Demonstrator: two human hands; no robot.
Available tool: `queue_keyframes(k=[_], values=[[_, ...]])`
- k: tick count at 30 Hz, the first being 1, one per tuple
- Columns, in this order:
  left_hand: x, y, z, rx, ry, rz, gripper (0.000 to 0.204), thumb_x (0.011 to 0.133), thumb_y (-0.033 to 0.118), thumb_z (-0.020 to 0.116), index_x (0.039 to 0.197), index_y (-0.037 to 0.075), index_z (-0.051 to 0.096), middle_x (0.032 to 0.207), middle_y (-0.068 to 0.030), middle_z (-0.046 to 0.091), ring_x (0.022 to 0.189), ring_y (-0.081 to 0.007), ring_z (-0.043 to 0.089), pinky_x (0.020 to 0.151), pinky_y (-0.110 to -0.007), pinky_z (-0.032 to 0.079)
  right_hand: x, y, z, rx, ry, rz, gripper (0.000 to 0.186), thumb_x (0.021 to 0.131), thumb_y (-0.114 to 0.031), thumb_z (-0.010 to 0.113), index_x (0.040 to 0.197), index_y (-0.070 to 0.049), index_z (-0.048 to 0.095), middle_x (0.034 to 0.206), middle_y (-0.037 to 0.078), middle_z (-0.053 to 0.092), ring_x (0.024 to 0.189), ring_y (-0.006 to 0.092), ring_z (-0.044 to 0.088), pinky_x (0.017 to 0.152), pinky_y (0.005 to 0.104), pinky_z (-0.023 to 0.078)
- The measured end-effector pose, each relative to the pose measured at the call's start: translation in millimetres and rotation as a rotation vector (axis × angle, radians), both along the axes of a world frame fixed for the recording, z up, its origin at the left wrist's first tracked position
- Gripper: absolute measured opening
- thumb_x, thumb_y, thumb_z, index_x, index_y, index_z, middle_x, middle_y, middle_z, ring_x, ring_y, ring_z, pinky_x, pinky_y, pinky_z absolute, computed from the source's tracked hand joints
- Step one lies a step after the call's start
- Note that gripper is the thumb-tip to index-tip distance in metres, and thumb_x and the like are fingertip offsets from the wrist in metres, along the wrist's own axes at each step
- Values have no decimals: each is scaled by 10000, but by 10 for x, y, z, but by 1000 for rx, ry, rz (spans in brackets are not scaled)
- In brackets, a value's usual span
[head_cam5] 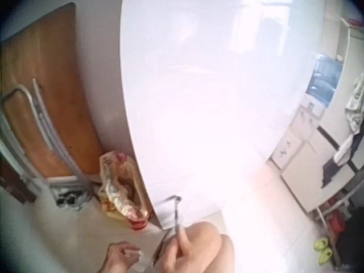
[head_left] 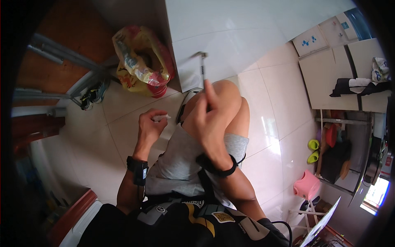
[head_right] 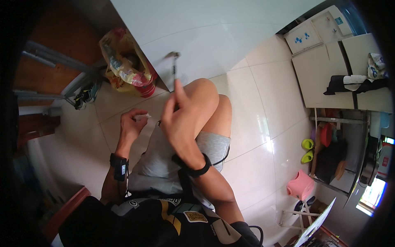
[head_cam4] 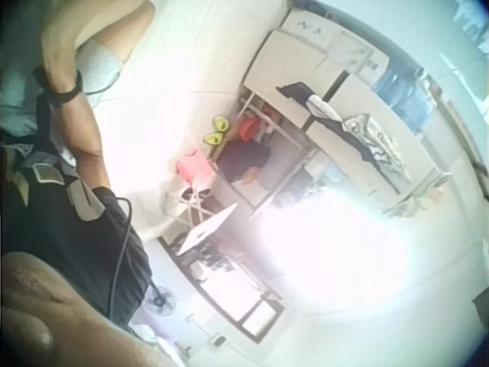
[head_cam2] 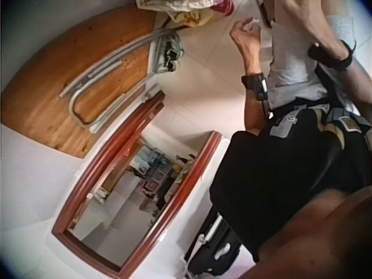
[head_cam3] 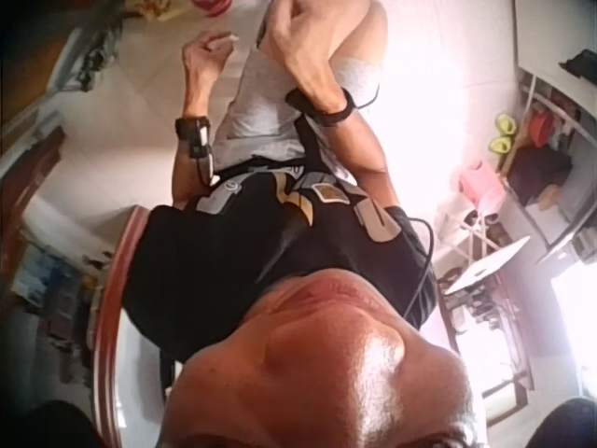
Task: The recorder uses a socket wrench to tighten a bolt on a white cabinet door.
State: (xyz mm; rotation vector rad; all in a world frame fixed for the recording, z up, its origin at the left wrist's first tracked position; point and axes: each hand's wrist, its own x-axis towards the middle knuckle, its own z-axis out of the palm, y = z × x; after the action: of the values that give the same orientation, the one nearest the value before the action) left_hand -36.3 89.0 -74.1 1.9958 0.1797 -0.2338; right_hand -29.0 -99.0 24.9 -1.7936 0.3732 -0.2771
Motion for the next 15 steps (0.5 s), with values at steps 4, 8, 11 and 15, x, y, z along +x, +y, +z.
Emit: queue_keyframes(k=[4,8,11,15], values=[[10,15,32,37,-28,-29,209,756,57,704,956,5,736,823,-48,701,695,-97,599,640,-259,488,-86,195,-148,-93,-145,170,403,936,-1,528,1332,64,569,596,53,519,506,96,453,479,262,387],[-12,102,4,36,-108,-1,217,755,53,720,968,13,738,802,-26,699,681,-67,568,635,-248,478,-54,138,-59,22,18,41,396,952,-20,543,1336,70,562,610,39,528,525,78,454,489,251,397],[-11,136,-36,33,-42,5,224,755,52,720,974,14,739,814,-24,702,685,-72,569,637,-250,478,-14,134,-33,-139,-77,91,391,956,-20,532,1334,78,561,625,41,531,553,72,455,506,241,394],[-2,92,-46,-33,-2,5,232,753,50,716,982,19,742,798,-13,692,669,-74,560,612,-250,467,1,55,21,57,-16,-13,369,946,-14,541,1297,85,590,637,59,548,595,73,485,544,246,409]])
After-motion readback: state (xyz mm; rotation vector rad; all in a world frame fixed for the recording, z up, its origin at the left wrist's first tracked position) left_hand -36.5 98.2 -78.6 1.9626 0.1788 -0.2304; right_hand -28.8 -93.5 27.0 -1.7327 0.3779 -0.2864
